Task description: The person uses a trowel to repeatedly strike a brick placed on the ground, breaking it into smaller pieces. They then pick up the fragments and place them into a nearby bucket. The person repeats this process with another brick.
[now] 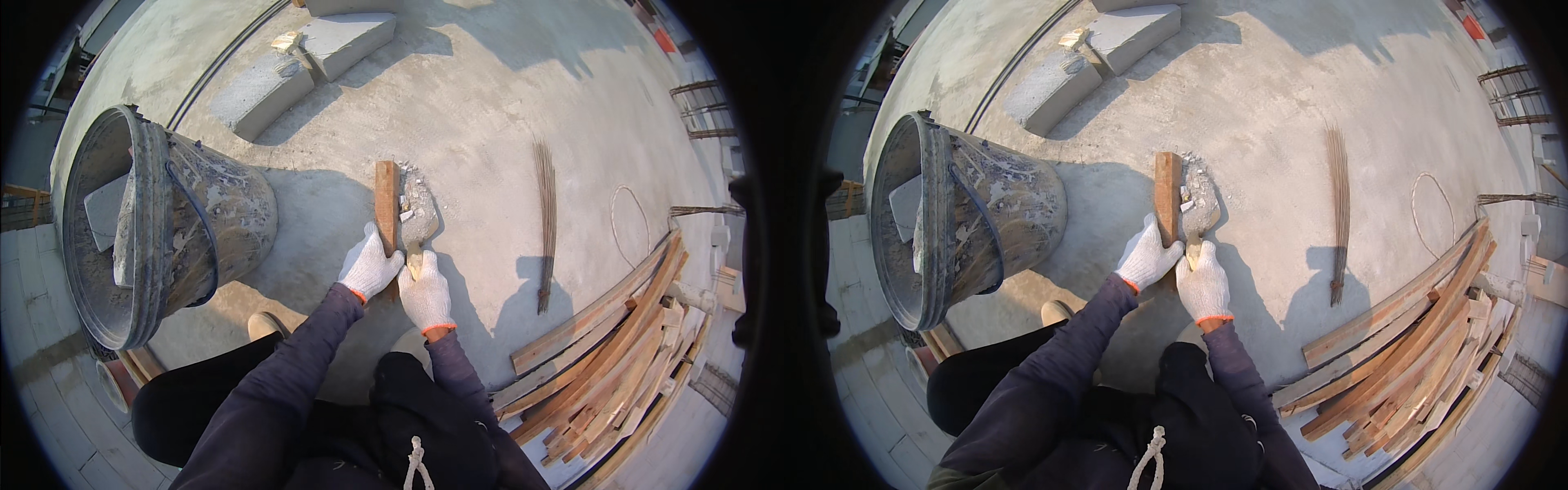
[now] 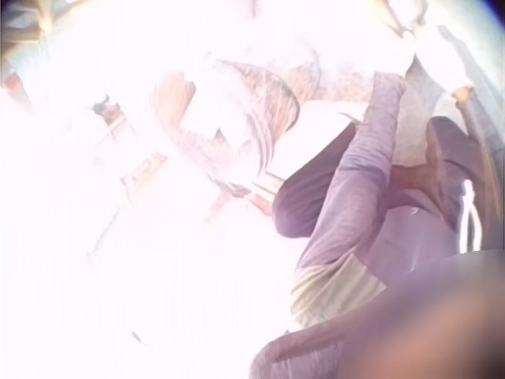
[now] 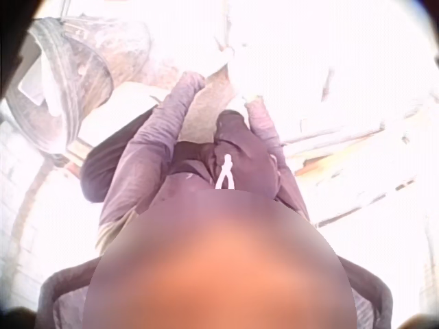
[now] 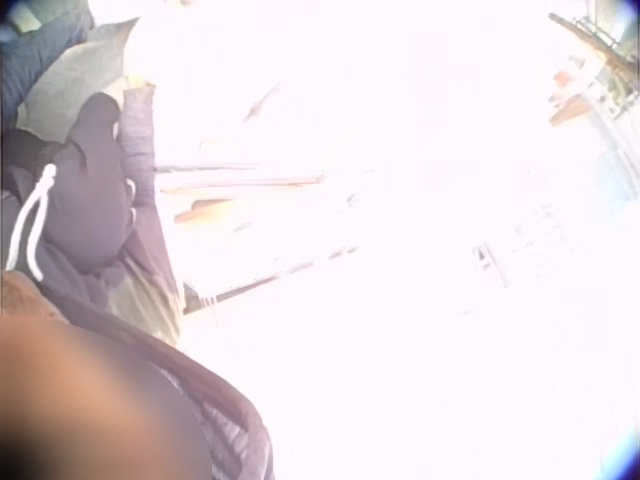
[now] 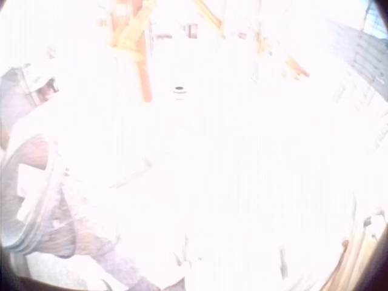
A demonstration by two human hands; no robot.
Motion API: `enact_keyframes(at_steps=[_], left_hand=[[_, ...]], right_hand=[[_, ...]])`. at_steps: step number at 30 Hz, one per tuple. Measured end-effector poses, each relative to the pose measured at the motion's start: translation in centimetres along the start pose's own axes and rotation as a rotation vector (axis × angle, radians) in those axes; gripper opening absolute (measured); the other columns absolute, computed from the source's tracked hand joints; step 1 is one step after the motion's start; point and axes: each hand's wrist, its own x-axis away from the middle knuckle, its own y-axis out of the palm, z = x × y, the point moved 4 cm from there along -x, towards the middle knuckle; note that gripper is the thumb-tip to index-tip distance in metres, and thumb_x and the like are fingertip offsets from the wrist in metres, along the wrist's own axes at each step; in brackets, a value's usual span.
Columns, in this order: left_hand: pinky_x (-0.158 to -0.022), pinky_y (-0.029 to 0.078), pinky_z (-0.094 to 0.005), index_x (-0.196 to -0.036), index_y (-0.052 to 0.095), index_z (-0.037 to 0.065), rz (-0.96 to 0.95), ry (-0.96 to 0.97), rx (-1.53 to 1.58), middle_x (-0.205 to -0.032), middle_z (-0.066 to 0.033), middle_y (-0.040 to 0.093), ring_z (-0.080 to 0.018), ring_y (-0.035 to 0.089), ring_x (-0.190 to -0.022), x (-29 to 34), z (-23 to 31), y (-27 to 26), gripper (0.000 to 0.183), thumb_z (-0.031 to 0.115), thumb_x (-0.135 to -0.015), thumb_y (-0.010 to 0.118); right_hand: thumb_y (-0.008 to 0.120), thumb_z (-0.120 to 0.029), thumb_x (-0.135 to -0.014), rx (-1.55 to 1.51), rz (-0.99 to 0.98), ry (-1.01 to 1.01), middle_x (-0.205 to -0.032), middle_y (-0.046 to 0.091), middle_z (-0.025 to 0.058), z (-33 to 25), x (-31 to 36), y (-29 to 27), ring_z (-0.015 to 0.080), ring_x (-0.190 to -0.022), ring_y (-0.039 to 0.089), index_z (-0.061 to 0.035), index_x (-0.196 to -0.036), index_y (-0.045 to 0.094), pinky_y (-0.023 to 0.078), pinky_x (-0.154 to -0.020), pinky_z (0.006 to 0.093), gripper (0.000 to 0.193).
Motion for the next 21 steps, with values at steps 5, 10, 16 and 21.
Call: enact_keyframes(at_steps=[5,10,16,21], left_hand=[[-0.086,0.060,-0.0558,-0.125,0.043,-0.001,0.051,0.054,0.035,-0.107,-0.0365,0.073,-0.0552,0.073,-0.101,0.7,0.4,0.2,0.056,0.031,-0.094,0.076],[-0.082,0.061,-0.0566,-0.124,0.043,-0.002,0.077,0.106,0.052,-0.098,-0.0351,0.073,-0.0547,0.073,-0.095,1.9,1.0,0.0,0.055,0.030,-0.093,0.076],[-0.080,0.062,-0.0568,-0.122,0.044,-0.003,0.115,0.117,0.043,-0.095,-0.0338,0.073,-0.0537,0.074,-0.091,3.4,3.1,-1.4,0.055,0.033,-0.093,0.076],[-0.076,0.063,-0.0551,-0.122,0.045,-0.003,0.156,0.148,0.037,-0.093,-0.0319,0.074,-0.0510,0.076,-0.088,5.7,6.2,-4.3,0.056,0.035,-0.094,0.075]], right_hand=[[0.071,-0.020,-0.101,-0.069,-0.020,-0.018,-0.104,0.074,0.0273,0.3,0.5,-0.2,0.0521,-0.101,0.071,-0.0038,-0.120,0.059,0.058,-0.081,0.0564,0.028],[0.071,-0.021,-0.100,-0.126,0.037,-0.052,-0.104,0.074,0.0262,-0.5,1.6,-1.4,0.0496,-0.100,0.072,-0.0024,-0.119,0.062,0.058,-0.081,0.0521,0.028],[0.071,-0.022,-0.101,-0.175,0.030,-0.069,-0.097,0.072,0.0282,-2.1,2.3,-3.3,0.0520,-0.097,0.071,-0.0013,-0.117,0.060,0.057,-0.081,0.0544,0.029],[0.071,-0.020,-0.103,-0.112,0.045,-0.148,-0.087,0.070,0.0166,-4.4,3.0,-6.2,0.0305,-0.074,0.071,-0.0018,-0.117,0.063,0.056,-0.066,0.0420,0.025]])
